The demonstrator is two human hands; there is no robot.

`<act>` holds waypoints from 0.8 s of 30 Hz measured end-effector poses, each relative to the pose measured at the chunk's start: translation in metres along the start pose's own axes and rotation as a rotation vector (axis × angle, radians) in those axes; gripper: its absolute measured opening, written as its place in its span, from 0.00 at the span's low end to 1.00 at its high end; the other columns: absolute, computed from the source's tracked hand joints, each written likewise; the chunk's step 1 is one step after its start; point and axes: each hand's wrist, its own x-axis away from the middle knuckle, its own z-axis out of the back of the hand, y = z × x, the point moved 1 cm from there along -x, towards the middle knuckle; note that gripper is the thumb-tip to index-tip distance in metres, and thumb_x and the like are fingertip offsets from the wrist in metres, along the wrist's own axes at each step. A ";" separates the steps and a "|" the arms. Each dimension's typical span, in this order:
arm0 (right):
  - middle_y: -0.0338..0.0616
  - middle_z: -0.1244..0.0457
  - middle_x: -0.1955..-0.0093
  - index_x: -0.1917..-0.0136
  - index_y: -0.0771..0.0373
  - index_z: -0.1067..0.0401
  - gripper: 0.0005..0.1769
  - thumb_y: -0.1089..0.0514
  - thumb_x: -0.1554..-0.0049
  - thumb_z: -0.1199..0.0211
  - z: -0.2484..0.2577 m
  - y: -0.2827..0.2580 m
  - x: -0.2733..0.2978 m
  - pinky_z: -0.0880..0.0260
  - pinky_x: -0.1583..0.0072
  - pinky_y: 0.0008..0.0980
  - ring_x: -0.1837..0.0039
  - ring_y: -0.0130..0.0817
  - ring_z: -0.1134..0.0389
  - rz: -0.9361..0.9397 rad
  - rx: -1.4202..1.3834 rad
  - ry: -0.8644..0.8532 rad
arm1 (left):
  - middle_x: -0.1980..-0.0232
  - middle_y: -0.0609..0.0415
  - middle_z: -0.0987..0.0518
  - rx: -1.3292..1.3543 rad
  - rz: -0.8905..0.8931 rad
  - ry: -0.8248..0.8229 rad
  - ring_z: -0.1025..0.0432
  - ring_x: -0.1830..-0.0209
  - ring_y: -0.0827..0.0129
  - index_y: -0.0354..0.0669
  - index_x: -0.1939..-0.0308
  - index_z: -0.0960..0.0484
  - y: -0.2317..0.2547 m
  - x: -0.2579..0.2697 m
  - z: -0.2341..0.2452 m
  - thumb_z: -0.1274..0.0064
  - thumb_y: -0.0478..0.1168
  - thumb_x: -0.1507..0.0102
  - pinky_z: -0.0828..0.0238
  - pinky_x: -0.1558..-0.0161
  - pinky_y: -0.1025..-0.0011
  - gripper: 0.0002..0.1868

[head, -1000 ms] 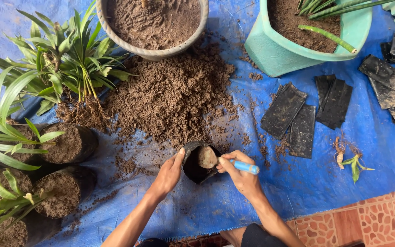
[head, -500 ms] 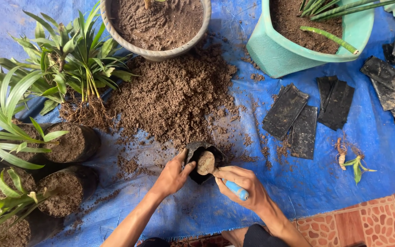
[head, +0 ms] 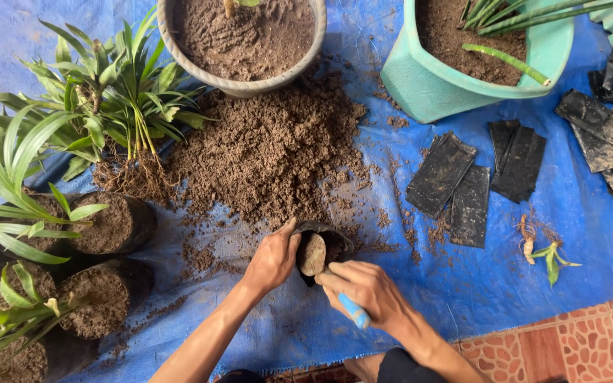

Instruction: Filling black plastic polybags with soil using a hand trowel for plant nursery preparation.

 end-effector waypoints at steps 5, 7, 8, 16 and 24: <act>0.39 0.30 0.63 0.56 0.64 0.21 0.11 0.67 0.55 0.29 -0.024 0.016 0.011 0.35 0.67 0.23 0.70 0.25 0.37 0.008 0.045 0.112 | 0.41 0.20 0.25 -0.068 -0.091 0.084 0.47 0.90 0.72 0.32 0.76 0.35 -0.014 0.004 -0.009 0.60 0.34 0.29 0.39 0.90 0.73 0.19; 0.40 0.29 0.62 0.55 0.63 0.20 0.11 0.66 0.54 0.29 -0.029 0.018 0.013 0.35 0.67 0.22 0.70 0.25 0.38 0.000 0.074 0.101 | 0.40 0.21 0.25 -0.029 -0.020 0.055 0.47 0.92 0.72 0.31 0.78 0.33 -0.004 -0.001 -0.003 0.61 0.35 0.29 0.39 0.92 0.74 0.21; 0.41 0.29 0.61 0.56 0.64 0.20 0.10 0.67 0.55 0.29 -0.024 0.012 0.010 0.36 0.68 0.22 0.70 0.25 0.37 0.007 0.084 0.153 | 0.61 0.37 0.25 0.059 0.070 0.003 0.44 0.93 0.73 0.25 0.64 0.27 0.000 -0.005 0.000 0.63 0.36 0.28 0.41 0.93 0.76 0.16; 0.43 0.27 0.59 0.54 0.65 0.20 0.12 0.69 0.54 0.31 -0.030 0.017 0.007 0.39 0.70 0.21 0.70 0.23 0.39 -0.085 0.069 0.223 | 0.81 0.56 0.25 0.174 0.372 -0.142 0.40 0.90 0.75 0.28 0.39 0.22 0.015 -0.013 0.016 0.64 0.39 0.28 0.44 0.90 0.78 0.22; 0.42 0.27 0.60 0.54 0.65 0.20 0.11 0.68 0.53 0.31 -0.036 0.016 0.021 0.42 0.70 0.20 0.70 0.23 0.40 -0.058 0.084 0.211 | 0.78 0.49 0.21 0.204 0.391 -0.139 0.36 0.88 0.73 0.26 0.37 0.24 0.018 -0.011 0.017 0.65 0.40 0.29 0.35 0.89 0.78 0.24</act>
